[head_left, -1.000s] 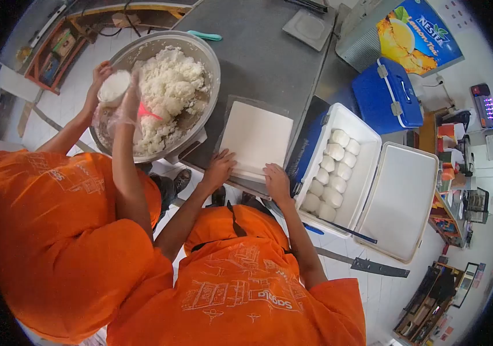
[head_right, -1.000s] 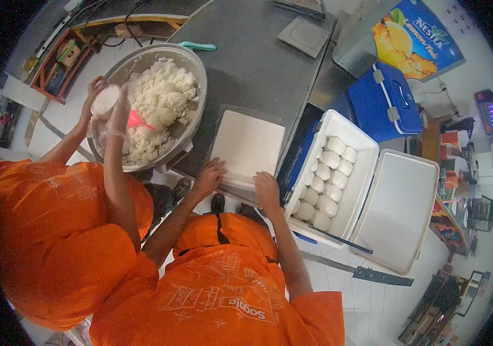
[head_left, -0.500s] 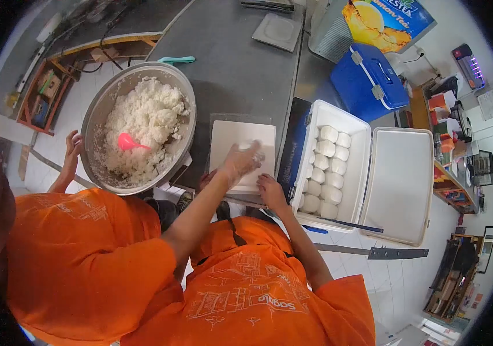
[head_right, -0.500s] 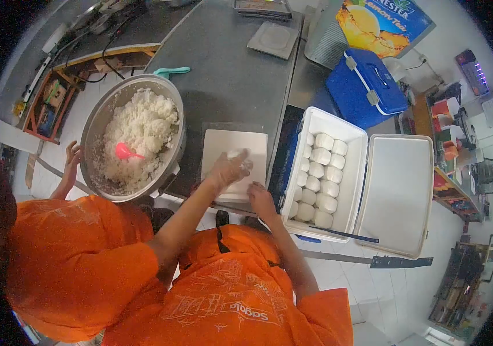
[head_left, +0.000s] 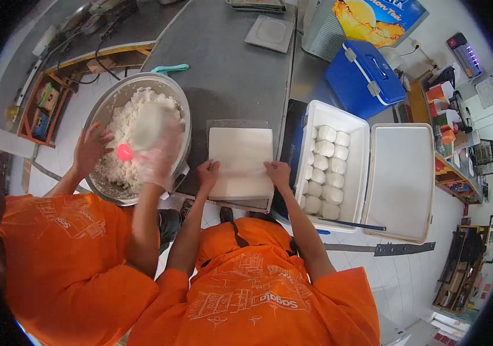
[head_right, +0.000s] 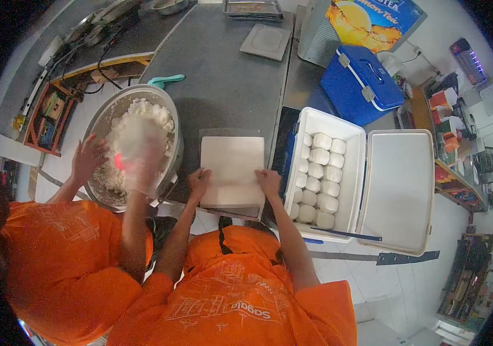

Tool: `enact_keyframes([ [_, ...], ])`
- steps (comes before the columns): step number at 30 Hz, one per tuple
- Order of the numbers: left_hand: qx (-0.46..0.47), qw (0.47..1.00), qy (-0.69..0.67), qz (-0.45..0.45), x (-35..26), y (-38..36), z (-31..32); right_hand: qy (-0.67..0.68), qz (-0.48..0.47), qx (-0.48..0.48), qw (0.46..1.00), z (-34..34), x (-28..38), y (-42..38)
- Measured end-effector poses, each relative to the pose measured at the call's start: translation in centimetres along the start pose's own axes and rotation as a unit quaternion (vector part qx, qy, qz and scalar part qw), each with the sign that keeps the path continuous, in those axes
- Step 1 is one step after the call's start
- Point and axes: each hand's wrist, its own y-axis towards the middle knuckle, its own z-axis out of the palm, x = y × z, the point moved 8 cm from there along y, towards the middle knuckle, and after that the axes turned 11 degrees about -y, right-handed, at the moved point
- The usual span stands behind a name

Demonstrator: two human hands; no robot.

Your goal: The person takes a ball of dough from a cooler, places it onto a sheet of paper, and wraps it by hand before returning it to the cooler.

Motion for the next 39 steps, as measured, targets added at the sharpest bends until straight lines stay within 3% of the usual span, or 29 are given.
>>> enact_keyframes([
  [2, -0.134, 0.986, 0.067, 0.079, -3.2, -1.6, -1.1, -0.105, -0.048, -0.020, 0.993, -0.5, 0.3, 0.1],
  [3, -0.135, 0.985, 0.065, 0.080, -2.5, -1.9, -1.1, -0.105, -0.050, -0.021, 0.993, -0.8, 0.6, -0.3],
  [4, -0.119, 0.934, 0.224, 0.252, -4.2, -3.3, 0.0, -0.111, -0.027, -0.075, 0.991, -2.0, 0.7, -1.1],
  [5, -0.097, 0.829, 0.371, 0.408, -4.9, -5.1, 1.9, -0.116, -0.004, -0.129, 0.985, -3.1, 0.8, -1.6],
  [6, -0.098, 0.829, 0.371, 0.407, -5.0, -5.6, 2.4, -0.183, 0.086, -0.067, 0.977, -2.4, -0.7, -1.0],
  [7, -0.007, 0.764, 0.431, 0.480, -5.4, -7.5, 5.5, -0.184, 0.086, -0.064, 0.977, -1.8, -2.2, -0.6],
  [8, 0.083, 0.683, 0.482, 0.543, -5.0, -9.5, 8.2, -0.156, 0.032, 0.013, 0.987, 0.7, -4.0, 0.2],
  [9, 0.080, 0.682, 0.483, 0.543, -4.9, -10.1, 8.8, -0.125, -0.025, 0.088, 0.988, 2.7, -5.0, 0.9],
  [11, 0.108, 0.702, 0.566, 0.419, -3.5, -8.5, 9.2, -0.071, -0.056, 0.069, 0.994, 2.7, -5.8, 2.5],
  [13, 0.101, 0.706, 0.586, 0.385, -3.3, -7.9, 9.1, -0.032, -0.098, 0.069, 0.992, 2.0, -4.5, 4.2],
  [15, 0.097, 0.693, 0.589, 0.405, -3.7, -8.2, 9.4, 0.142, -0.023, 0.022, 0.989, 0.7, -3.8, 7.1],
  [16, 0.078, 0.703, 0.585, 0.397, -3.8, -8.1, 9.1, -0.009, -0.110, -0.034, 0.993, 0.7, -1.9, 8.8],
  [17, 0.081, 0.690, 0.596, 0.403, -3.7, -8.3, 9.3, -0.015, -0.124, -0.022, 0.992, 1.4, -1.5, 10.1],
  [19, 0.079, 0.678, 0.608, 0.407, -3.8, -8.1, 9.3, -0.237, -0.169, -0.049, 0.956, 0.7, 2.8, 10.8],
  [20, 0.076, 0.659, 0.625, 0.412, -3.7, -8.2, 9.5, -0.298, -0.130, 0.026, 0.945, 1.1, 3.9, 11.2],
  [23, 0.063, 0.642, 0.634, 0.426, -2.9, -7.7, 9.5, -0.416, -0.152, 0.053, 0.895, 3.7, 7.6, 11.5],
  [24, 0.068, 0.650, 0.624, 0.429, -2.7, -7.4, 9.4, -0.425, -0.212, 0.089, 0.876, 2.8, 12.2, 9.1],
  [25, 0.074, 0.659, 0.612, 0.431, -2.4, -7.5, 9.5, -0.430, -0.215, 0.094, 0.872, 3.8, 12.6, 8.8],
  [28, 0.092, 0.697, 0.573, 0.421, -3.2, -7.7, 9.0, -0.361, -0.369, -0.002, 0.856, 4.1, 16.3, 5.9],
  [32, 0.068, 0.702, 0.557, 0.438, -4.0, -7.9, 8.8, -0.378, -0.372, 0.053, 0.846, 2.2, 15.7, -0.3],
  [34, 0.106, 0.744, 0.557, 0.354, -3.1, -7.1, 8.8, -0.266, -0.419, -0.010, 0.868, 1.5, 14.5, -2.7],
  [35, 0.109, 0.742, 0.556, 0.358, -3.2, -7.1, 8.9, -0.268, -0.416, -0.015, 0.869, 1.8, 13.8, -3.2],
  [37, 0.071, 0.695, 0.568, 0.435, -4.4, -7.3, 8.8, -0.244, -0.406, -0.060, 0.878, 1.7, 13.8, -3.9],
  [39, 0.028, 0.674, 0.551, 0.491, -5.4, -7.9, 8.4, -0.253, -0.388, -0.044, 0.885, 2.7, 13.1, -4.6],
])
